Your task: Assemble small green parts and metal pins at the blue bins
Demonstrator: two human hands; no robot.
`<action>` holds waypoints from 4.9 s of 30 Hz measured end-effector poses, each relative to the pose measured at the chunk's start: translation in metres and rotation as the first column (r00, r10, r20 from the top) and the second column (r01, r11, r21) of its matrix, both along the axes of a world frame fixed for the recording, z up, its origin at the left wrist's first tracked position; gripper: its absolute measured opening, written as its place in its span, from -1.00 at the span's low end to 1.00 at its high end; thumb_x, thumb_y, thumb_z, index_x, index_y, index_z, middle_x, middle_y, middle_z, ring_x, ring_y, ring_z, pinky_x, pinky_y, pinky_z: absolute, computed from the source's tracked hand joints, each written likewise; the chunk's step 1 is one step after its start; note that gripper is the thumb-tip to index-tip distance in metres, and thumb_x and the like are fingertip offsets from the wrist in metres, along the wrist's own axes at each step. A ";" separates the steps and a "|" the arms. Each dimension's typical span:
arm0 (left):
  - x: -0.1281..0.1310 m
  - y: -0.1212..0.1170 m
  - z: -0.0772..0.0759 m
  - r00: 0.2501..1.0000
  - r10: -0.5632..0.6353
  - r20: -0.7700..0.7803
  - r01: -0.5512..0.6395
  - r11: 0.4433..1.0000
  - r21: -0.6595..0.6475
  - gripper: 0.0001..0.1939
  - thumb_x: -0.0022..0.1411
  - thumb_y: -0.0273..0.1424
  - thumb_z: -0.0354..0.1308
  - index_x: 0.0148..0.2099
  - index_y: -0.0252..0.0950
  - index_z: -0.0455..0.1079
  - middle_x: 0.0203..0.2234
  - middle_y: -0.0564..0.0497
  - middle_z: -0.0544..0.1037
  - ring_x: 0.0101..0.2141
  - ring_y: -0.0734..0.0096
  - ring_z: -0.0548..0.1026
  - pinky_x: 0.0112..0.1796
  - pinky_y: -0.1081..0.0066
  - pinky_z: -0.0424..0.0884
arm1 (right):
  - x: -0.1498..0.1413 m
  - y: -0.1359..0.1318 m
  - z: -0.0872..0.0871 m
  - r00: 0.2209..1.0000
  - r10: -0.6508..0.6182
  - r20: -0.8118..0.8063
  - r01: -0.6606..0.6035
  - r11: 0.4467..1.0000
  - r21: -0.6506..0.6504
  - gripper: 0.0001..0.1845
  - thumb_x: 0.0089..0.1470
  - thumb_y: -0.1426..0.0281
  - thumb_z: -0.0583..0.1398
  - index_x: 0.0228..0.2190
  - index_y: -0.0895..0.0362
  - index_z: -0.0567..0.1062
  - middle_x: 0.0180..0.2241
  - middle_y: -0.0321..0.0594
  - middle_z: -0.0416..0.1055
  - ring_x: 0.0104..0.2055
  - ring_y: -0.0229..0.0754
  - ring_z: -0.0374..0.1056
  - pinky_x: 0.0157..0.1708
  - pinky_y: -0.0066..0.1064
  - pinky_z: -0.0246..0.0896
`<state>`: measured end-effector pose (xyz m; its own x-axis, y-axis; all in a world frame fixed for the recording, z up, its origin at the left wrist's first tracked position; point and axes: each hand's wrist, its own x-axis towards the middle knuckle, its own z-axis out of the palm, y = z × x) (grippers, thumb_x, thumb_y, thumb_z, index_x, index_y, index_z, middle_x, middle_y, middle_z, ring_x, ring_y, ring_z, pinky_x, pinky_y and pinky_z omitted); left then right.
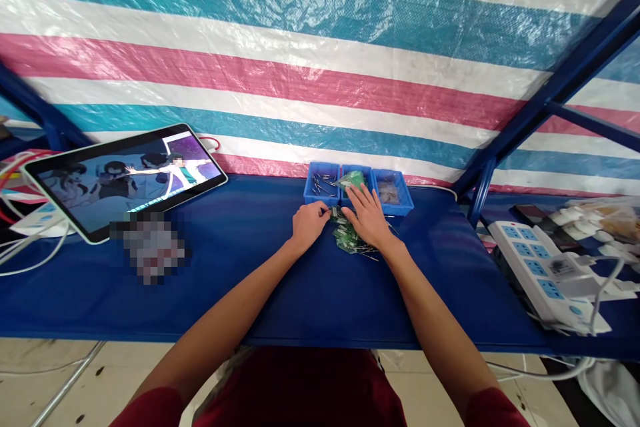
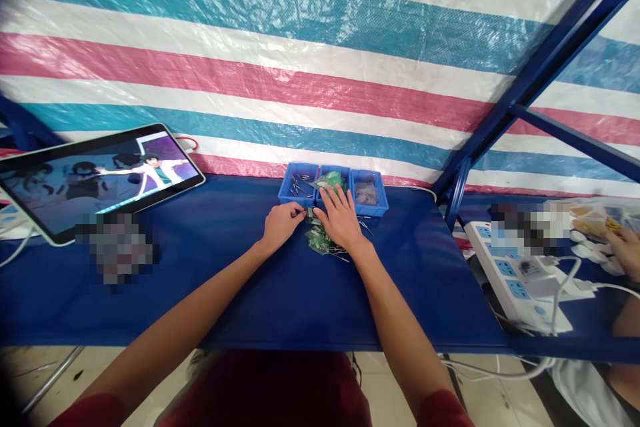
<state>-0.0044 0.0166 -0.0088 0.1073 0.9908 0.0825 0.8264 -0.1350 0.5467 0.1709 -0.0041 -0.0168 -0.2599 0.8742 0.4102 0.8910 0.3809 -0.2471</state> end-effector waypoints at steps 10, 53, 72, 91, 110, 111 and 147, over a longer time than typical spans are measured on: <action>-0.005 0.003 -0.007 0.952 -0.006 0.305 -0.023 0.996 0.089 -0.91 0.05 -0.40 0.13 -0.47 -0.27 0.41 -0.65 0.12 0.41 -0.54 0.44 0.36 -0.41 0.45 0.22 | 0.001 0.015 0.009 0.999 -0.039 -0.008 0.040 0.998 0.058 -0.54 0.29 0.25 -0.05 0.06 0.13 0.45 0.13 0.00 0.33 0.24 0.10 0.09 0.28 0.08 -0.25; -0.002 -0.012 0.010 0.665 -0.555 0.500 0.447 0.832 0.329 -0.73 0.22 -0.25 0.16 -0.07 -0.24 0.43 -0.16 -0.10 0.46 -0.22 0.32 0.43 -0.22 0.36 0.39 | 0.002 -0.021 0.028 0.393 -0.125 -0.911 -0.247 0.940 -0.236 -0.59 -0.06 0.02 0.27 -0.31 0.07 0.45 -0.67 -0.37 0.33 -0.66 -0.21 0.27 -0.61 -0.36 0.21; 0.004 -0.010 0.009 0.535 -0.235 0.812 0.351 0.935 0.039 -0.59 0.21 -0.04 0.11 -0.20 -0.33 0.36 -0.59 0.08 0.41 -0.63 0.53 0.35 -0.58 0.51 0.24 | -0.001 -0.026 0.022 0.771 0.185 -0.610 -0.136 0.983 0.127 -0.79 0.17 0.27 0.13 -0.31 0.05 0.55 -0.16 -0.09 0.39 -0.09 -0.06 0.36 -0.20 -0.25 0.38; -0.003 -0.004 0.012 0.642 -0.144 0.753 0.267 0.963 -0.043 -0.64 0.20 -0.06 0.10 -0.34 -0.29 0.31 -0.77 0.19 0.27 -0.74 0.58 0.20 -0.60 0.51 0.14 | 0.006 -0.023 0.026 0.769 0.202 -0.606 -0.251 0.968 0.004 -0.81 0.12 0.27 0.17 -0.42 0.12 0.48 -0.37 -0.17 0.37 -0.37 -0.19 0.32 -0.40 -0.36 0.28; -0.011 -0.002 0.017 0.993 -0.049 -0.108 0.048 0.999 -0.009 -0.76 0.25 -0.25 0.05 -0.28 -0.20 0.52 -0.36 0.00 0.61 -0.28 0.25 0.53 -0.33 0.41 0.30 | 0.007 0.001 0.013 0.935 -0.059 -0.351 0.065 0.998 0.005 -0.52 0.23 0.22 -0.01 0.07 0.14 0.43 0.17 -0.02 0.29 0.25 0.04 0.14 0.19 -0.03 0.09; -0.012 -0.002 0.017 0.990 -0.065 -0.125 0.063 0.998 -0.022 -0.77 0.23 -0.24 0.07 -0.28 -0.20 0.53 -0.35 0.00 0.61 -0.27 0.24 0.53 -0.31 0.41 0.32 | 0.006 0.002 0.013 0.972 -0.053 -0.228 0.051 0.999 -0.013 -0.51 0.25 0.23 -0.03 0.09 0.15 0.42 0.21 -0.03 0.24 0.30 0.04 0.05 0.24 -0.03 -0.01; -0.007 -0.004 0.010 0.834 -0.344 0.431 0.286 0.938 0.195 -0.83 0.21 -0.32 0.09 -0.33 -0.30 0.42 -0.52 0.06 0.49 -0.48 0.45 0.41 -0.37 0.48 0.30 | 0.012 -0.018 0.017 0.883 0.001 -0.469 -0.002 1.000 -0.002 -0.67 0.17 0.21 0.11 -0.18 0.13 0.54 -0.28 -0.10 0.48 -0.45 -0.18 0.33 -0.36 -0.32 0.25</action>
<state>-0.0110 0.0123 0.0007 0.3336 0.8894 0.3126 0.3930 -0.4326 0.8114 0.1827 -0.0224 0.0001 -0.0394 0.8751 0.4824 0.6702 0.3812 -0.6368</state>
